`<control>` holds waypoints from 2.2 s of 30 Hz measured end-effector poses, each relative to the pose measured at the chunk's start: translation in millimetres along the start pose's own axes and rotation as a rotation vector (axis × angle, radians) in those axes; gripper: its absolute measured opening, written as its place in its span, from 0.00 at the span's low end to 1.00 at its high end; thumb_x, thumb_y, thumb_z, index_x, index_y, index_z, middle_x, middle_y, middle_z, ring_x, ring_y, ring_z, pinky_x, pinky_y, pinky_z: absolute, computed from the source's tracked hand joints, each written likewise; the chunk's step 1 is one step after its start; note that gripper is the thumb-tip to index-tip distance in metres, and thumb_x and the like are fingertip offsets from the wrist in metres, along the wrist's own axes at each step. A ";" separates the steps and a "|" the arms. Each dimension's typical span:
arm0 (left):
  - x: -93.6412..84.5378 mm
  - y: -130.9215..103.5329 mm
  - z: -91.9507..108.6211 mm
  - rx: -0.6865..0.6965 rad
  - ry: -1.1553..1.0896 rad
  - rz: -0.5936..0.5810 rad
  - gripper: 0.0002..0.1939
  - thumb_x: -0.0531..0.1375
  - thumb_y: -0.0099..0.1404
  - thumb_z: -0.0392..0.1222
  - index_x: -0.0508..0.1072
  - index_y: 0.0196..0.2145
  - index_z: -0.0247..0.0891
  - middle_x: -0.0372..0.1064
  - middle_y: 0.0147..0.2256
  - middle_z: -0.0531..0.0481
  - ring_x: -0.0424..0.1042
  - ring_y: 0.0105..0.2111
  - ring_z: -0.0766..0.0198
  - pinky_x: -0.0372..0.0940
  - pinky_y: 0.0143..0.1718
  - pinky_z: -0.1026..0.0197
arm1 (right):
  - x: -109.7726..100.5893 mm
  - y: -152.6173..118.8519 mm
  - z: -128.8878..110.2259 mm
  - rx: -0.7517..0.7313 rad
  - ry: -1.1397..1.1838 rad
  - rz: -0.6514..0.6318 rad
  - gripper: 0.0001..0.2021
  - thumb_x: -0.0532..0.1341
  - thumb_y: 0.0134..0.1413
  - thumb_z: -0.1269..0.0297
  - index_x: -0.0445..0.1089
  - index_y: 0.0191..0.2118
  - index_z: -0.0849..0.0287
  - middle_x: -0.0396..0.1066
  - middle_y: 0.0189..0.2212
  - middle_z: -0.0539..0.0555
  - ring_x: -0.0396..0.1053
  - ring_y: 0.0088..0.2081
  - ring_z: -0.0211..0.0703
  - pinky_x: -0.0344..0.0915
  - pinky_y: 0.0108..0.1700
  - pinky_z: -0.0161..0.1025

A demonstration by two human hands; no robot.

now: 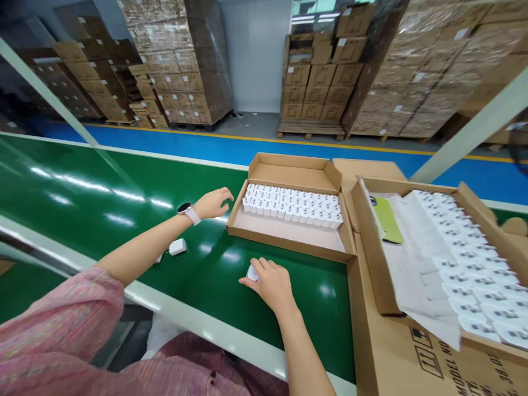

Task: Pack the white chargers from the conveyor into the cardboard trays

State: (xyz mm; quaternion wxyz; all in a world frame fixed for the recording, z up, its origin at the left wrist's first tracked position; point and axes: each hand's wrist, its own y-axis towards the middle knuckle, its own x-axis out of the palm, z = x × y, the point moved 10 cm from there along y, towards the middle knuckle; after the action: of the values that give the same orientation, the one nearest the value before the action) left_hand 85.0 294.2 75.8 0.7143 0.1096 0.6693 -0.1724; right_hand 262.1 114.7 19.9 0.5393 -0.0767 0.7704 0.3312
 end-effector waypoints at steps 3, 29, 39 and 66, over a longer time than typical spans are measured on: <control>11.2 -68.6 -13.1 0.126 -0.026 -0.184 0.21 0.60 0.58 0.30 0.76 0.49 0.41 0.72 0.51 0.45 0.74 0.49 0.53 0.67 0.50 0.57 | -3.8 0.6 -9.5 -0.038 0.043 0.020 0.26 0.55 0.69 0.39 0.76 0.42 0.58 0.76 0.33 0.56 0.71 0.33 0.43 0.54 0.30 0.38; 52.0 -185.7 48.7 -0.201 -0.280 -0.037 0.27 0.63 0.67 0.45 0.63 0.61 0.38 0.69 0.54 0.36 0.73 0.54 0.44 0.69 0.52 0.49 | 18.6 -14.2 -42.9 -0.097 -0.057 -0.207 0.17 0.58 0.70 0.51 0.75 0.54 0.54 0.79 0.43 0.59 0.71 0.36 0.49 0.56 0.31 0.43; 62.6 -211.8 9.0 -0.343 -0.138 -0.128 0.21 0.61 0.63 0.35 0.66 0.53 0.36 0.74 0.45 0.40 0.74 0.46 0.46 0.68 0.48 0.50 | 14.3 -6.7 -54.0 -0.110 0.051 -0.179 0.13 0.61 0.68 0.53 0.76 0.48 0.54 0.79 0.43 0.56 0.69 0.33 0.45 0.54 0.30 0.39; 101.5 -135.7 123.4 -0.067 -1.169 -0.260 0.31 0.53 0.71 0.70 0.72 0.48 0.38 0.73 0.40 0.44 0.73 0.36 0.58 0.66 0.31 0.61 | -13.8 -84.0 54.1 0.853 1.047 -0.082 0.25 0.66 0.58 0.41 0.72 0.51 0.56 0.75 0.34 0.53 0.69 0.26 0.44 0.65 0.23 0.39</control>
State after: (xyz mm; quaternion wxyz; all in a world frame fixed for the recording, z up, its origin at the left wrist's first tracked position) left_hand 149.5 111.9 -5.2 0.9402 -0.1089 0.1786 -0.2689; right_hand 349.9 78.9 -14.7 0.0901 -0.0368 0.9898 -0.1036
